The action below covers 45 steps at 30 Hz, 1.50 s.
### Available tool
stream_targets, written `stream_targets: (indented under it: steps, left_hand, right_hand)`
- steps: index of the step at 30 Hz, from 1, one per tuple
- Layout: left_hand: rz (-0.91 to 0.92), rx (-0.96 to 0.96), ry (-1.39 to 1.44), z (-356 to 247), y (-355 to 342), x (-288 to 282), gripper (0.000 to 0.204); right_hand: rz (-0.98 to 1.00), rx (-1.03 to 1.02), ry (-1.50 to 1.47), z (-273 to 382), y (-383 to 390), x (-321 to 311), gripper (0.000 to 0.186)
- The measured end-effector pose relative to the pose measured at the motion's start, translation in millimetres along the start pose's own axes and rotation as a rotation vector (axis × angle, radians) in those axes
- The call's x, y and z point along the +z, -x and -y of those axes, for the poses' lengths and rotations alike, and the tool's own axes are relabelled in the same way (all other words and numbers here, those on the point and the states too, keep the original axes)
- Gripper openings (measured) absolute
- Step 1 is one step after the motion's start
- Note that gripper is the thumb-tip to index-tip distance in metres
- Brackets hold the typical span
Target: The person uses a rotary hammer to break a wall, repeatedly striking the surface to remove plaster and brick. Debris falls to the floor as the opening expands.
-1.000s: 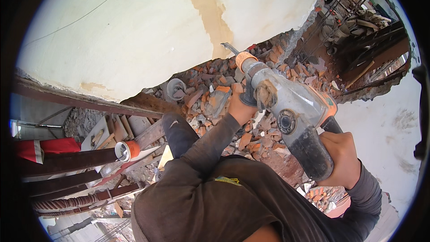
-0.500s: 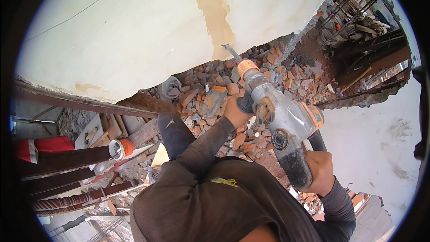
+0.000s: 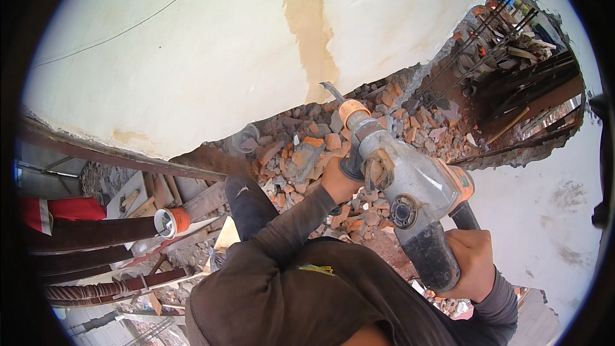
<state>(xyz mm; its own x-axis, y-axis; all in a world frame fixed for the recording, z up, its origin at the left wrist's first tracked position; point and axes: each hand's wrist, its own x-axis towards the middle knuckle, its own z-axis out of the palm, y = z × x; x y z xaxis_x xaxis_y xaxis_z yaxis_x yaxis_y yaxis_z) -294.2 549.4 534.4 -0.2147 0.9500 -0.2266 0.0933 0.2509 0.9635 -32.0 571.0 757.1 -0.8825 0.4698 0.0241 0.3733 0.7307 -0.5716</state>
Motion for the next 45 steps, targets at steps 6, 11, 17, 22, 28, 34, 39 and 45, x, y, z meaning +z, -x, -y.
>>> stream_targets:
  steps: [6, 11, 17, 22, 28, 34, 39, 45]
  left_hand:
    - [-0.052, 0.123, 0.091, 9.5, -2.9, -2.0, 0.028]
    - [-0.019, 0.126, 0.018, 6.0, -0.1, -8.1, 0.03]
    - [-0.009, 0.131, 0.02, 8.5, -5.0, -10.2, 0.032]
    - [-0.073, 0.239, -0.016, 14.8, -8.0, -10.5, 0.033]
    - [-0.016, 0.193, -0.002, 16.3, -8.8, -10.7, 0.033]
    - [-0.046, 0.191, 0.001, 13.2, -6.9, -14.7, 0.034]
    - [-0.031, 0.143, -0.031, 12.2, -6.8, -14.8, 0.034]
    - [-0.027, 0.113, -0.018, 11.9, -9.9, -14.3, 0.032]
  right_hand:
    - [0.054, 0.013, -0.053, 4.5, -1.6, 3.3, 0.042]
    - [0.02, 0.041, -0.06, 6.1, 5.1, 18.2, 0.041]
    - [0.003, 0.047, -0.062, 7.0, 0.3, 20.7, 0.043]
    - [0.028, 0.06, -0.014, 14.2, -8.9, 21.8, 0.041]
    - [-0.014, 0.09, -0.002, 18.1, -12.4, 21.4, 0.04]
    - [-0.01, 0.102, -0.042, 14.2, -11.0, 22.5, 0.039]
    - [0.009, 0.084, -0.056, 8.3, -10.9, 19.6, 0.039]
    - [-0.032, 0.078, -0.061, 2.5, -14.0, 17.0, 0.039]
